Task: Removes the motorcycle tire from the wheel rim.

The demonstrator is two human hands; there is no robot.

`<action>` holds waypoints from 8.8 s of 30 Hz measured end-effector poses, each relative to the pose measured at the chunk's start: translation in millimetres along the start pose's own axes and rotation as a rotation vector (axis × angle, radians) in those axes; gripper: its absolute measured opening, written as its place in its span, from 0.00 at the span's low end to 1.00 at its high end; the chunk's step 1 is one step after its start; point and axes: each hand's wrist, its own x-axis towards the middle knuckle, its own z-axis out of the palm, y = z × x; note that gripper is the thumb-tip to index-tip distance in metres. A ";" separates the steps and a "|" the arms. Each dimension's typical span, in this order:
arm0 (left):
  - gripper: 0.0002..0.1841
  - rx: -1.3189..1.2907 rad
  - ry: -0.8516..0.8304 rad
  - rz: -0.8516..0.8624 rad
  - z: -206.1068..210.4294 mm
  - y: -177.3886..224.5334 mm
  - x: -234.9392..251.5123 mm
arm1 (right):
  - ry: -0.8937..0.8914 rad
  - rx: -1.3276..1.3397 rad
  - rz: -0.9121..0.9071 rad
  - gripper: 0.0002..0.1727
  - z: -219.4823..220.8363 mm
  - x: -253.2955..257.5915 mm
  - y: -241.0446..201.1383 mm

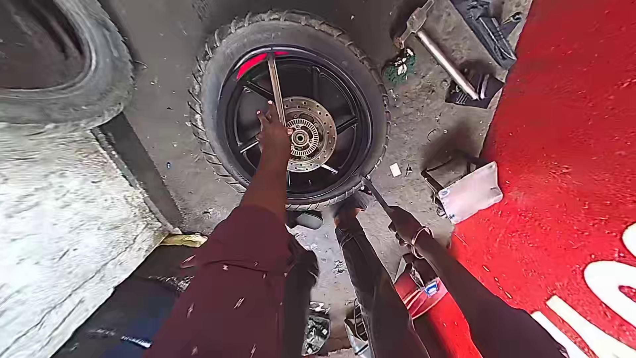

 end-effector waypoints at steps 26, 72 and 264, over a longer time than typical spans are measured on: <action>0.46 -0.063 0.009 0.050 -1.3 -3.5 12.8 | 0.119 -0.501 -0.063 0.28 5.7 68.3 -5.8; 0.20 -0.940 -0.272 -0.451 194.2 -170.5 -82.7 | -0.087 -0.010 -0.037 0.33 177.4 63.6 -29.5; 0.32 -0.777 -0.340 -0.508 150.5 -133.8 -56.7 | -0.312 0.774 0.208 0.32 212.3 20.1 51.9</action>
